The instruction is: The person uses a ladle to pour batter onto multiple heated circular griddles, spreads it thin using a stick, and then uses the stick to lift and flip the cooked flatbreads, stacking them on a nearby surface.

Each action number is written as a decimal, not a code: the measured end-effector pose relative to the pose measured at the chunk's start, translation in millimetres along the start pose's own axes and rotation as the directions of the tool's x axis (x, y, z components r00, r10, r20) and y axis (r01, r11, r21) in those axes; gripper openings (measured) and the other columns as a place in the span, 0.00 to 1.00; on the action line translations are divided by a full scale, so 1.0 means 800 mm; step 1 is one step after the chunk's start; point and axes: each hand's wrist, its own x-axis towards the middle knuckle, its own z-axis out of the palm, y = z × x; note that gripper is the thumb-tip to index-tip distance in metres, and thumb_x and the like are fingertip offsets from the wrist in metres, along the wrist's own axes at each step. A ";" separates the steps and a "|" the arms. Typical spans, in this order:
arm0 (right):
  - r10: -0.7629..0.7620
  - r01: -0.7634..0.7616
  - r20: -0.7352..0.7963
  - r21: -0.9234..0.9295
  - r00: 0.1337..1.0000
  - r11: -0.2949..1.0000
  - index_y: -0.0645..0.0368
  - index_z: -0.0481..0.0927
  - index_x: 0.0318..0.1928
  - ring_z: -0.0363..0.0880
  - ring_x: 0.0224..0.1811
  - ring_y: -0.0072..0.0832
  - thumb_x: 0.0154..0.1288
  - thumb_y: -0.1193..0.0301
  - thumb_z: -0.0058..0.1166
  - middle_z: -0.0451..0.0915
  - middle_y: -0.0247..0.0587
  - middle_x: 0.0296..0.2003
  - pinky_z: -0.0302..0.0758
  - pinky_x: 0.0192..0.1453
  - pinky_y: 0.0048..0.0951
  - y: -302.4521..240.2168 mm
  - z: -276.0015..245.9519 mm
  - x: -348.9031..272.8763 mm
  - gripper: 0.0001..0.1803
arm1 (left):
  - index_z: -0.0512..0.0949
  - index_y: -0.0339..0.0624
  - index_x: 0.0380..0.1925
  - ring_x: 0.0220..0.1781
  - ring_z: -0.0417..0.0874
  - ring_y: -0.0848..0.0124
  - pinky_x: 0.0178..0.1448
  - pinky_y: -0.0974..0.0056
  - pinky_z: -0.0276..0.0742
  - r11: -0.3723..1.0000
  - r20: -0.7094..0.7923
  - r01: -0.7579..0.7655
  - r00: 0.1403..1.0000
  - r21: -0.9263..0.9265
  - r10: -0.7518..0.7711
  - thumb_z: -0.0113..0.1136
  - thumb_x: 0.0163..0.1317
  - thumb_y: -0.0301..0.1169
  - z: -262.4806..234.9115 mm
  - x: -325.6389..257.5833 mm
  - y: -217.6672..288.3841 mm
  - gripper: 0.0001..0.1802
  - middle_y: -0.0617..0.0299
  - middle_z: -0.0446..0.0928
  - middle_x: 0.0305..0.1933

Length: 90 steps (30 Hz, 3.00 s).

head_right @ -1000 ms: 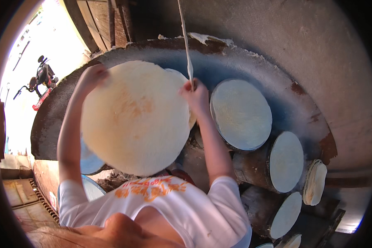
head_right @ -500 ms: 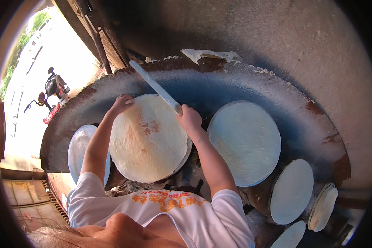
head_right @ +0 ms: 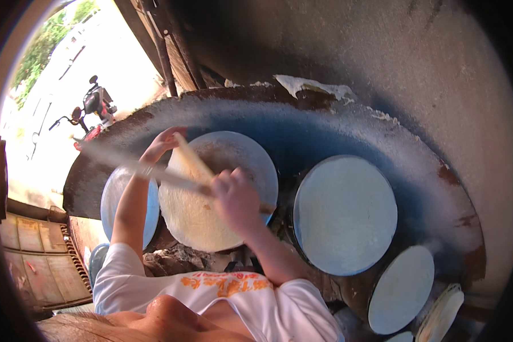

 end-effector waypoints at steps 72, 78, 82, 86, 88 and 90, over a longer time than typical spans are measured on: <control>0.018 -0.598 -0.680 0.657 -0.733 0.460 0.68 0.79 0.38 0.79 0.41 0.32 0.47 0.86 0.43 0.81 0.46 0.37 0.74 0.49 0.28 -0.364 -0.749 -1.600 0.16 | 0.79 0.45 0.45 0.50 0.75 0.58 0.52 0.57 0.72 0.256 0.750 -0.887 -0.138 -0.384 0.647 0.59 0.56 0.25 1.530 -0.857 0.216 0.15 0.56 0.76 0.47; -0.088 -0.651 -0.657 0.703 -0.749 0.285 0.60 0.83 0.39 0.75 0.30 0.23 0.53 0.76 0.46 0.82 0.41 0.31 0.72 0.38 0.27 -0.385 -0.711 -1.618 0.14 | 0.79 0.39 0.43 0.38 0.79 0.60 0.44 0.62 0.75 0.645 0.895 -0.691 -0.005 -0.326 0.446 0.59 0.57 0.24 1.418 -0.874 0.165 0.12 0.55 0.79 0.40; 0.007 -0.649 -0.675 0.713 -0.738 0.266 0.63 0.83 0.38 0.74 0.28 0.20 0.51 0.81 0.42 0.82 0.39 0.32 0.71 0.34 0.20 -0.479 -0.676 -1.490 0.17 | 0.73 0.33 0.52 0.50 0.78 0.53 0.53 0.58 0.74 0.648 0.965 -0.731 -0.060 -0.216 0.255 0.56 0.59 0.24 1.343 -0.878 0.086 0.19 0.45 0.75 0.50; 0.010 -0.604 -0.655 0.701 -0.755 0.379 0.63 0.82 0.38 0.77 0.33 0.22 0.49 0.83 0.41 0.83 0.40 0.34 0.73 0.38 0.21 -0.538 -0.616 -1.413 0.17 | 0.58 0.31 0.63 0.63 0.66 0.44 0.64 0.50 0.64 0.394 0.974 -0.899 -0.126 -0.192 0.187 0.53 0.60 0.28 1.308 -0.915 0.054 0.32 0.38 0.64 0.62; 0.028 -0.539 -0.615 0.712 -0.788 0.450 0.64 0.80 0.38 0.78 0.38 0.24 0.49 0.85 0.38 0.83 0.42 0.37 0.75 0.43 0.24 -0.571 -0.583 -1.395 0.18 | 0.57 0.31 0.63 0.62 0.66 0.44 0.64 0.50 0.64 0.397 0.969 -0.897 -0.116 -0.197 0.218 0.54 0.59 0.29 1.306 -0.927 0.053 0.32 0.38 0.65 0.61; 0.055 -0.534 -0.622 0.711 -0.781 0.458 0.64 0.79 0.38 0.79 0.38 0.25 0.49 0.85 0.38 0.83 0.42 0.37 0.75 0.43 0.25 -0.605 -0.553 -1.368 0.18 | 0.59 0.34 0.62 0.58 0.69 0.45 0.60 0.50 0.67 0.412 0.941 -0.886 -0.070 -0.211 0.331 0.56 0.58 0.30 1.314 -0.928 0.041 0.32 0.41 0.70 0.55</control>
